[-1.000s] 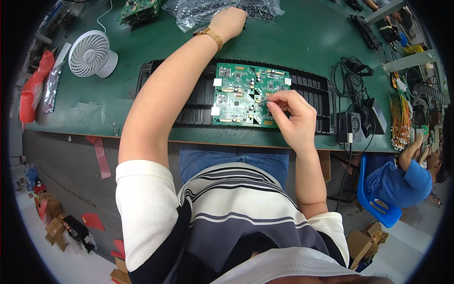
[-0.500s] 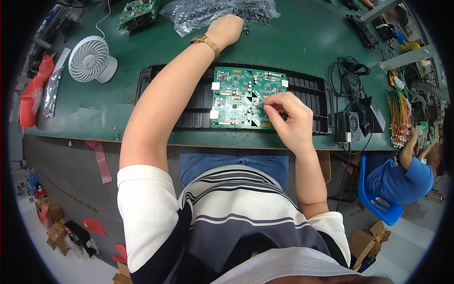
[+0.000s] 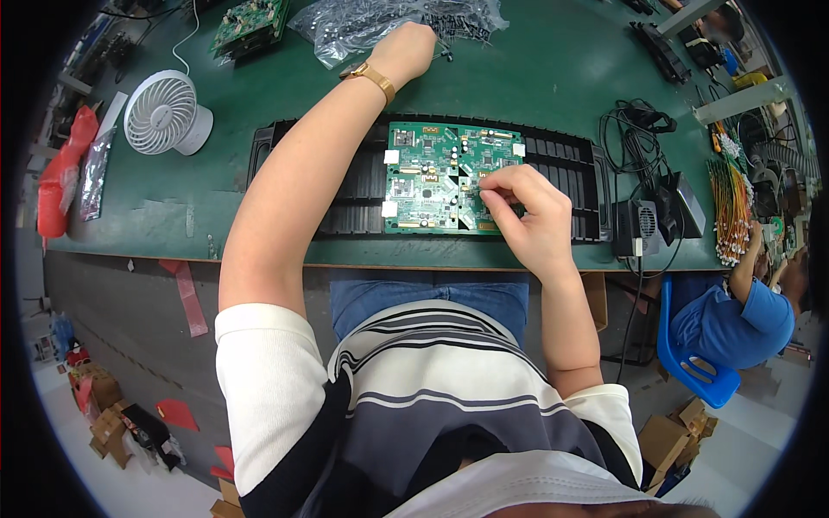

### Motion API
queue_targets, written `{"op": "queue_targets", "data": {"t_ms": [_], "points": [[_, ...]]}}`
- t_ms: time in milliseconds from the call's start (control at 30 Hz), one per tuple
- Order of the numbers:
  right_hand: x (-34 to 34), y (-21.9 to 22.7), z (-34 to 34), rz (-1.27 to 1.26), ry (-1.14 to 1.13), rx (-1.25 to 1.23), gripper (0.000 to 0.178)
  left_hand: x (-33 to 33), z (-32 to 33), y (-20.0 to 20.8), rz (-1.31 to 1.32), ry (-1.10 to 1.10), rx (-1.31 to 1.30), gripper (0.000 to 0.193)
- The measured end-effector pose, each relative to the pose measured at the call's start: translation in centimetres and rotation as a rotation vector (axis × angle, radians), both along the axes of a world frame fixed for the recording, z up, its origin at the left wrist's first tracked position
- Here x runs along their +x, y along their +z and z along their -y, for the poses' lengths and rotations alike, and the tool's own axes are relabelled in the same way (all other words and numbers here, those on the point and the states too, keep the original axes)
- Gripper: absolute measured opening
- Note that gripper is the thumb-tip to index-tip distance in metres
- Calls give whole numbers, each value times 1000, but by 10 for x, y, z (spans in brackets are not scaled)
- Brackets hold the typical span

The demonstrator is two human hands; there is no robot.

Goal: The person places a circuit board onto a rack and inserts small electronic components into it by hand. They then move the board onto a stack and repeat the process with another circuit board.

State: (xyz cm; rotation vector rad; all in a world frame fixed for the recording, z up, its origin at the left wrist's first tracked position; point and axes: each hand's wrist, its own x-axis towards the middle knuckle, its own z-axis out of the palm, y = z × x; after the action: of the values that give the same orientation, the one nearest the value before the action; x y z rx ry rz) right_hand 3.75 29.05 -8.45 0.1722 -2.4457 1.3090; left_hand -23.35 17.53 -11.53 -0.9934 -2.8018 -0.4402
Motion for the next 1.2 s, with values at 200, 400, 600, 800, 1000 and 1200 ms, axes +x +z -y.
{"op": "queue_targets", "data": {"t_ms": [200,400,600,800,1000,1200], "points": [[0,0,1,-3,4,1,16,6,8,9,-42,-25,-31,8],[-2,3,1,-28,31,59,15,31,20,42,-12,-63,118,6],[-7,4,-3,-99,60,185,14,92,25,86,70,-210,331,9],[-7,6,-2,-116,108,304,14,162,50,104,119,-416,463,12],[-7,4,-2,-150,98,366,15,202,70,75,229,-280,595,16],[-7,5,0,-179,94,434,15,213,77,40,310,-96,665,17]]}}
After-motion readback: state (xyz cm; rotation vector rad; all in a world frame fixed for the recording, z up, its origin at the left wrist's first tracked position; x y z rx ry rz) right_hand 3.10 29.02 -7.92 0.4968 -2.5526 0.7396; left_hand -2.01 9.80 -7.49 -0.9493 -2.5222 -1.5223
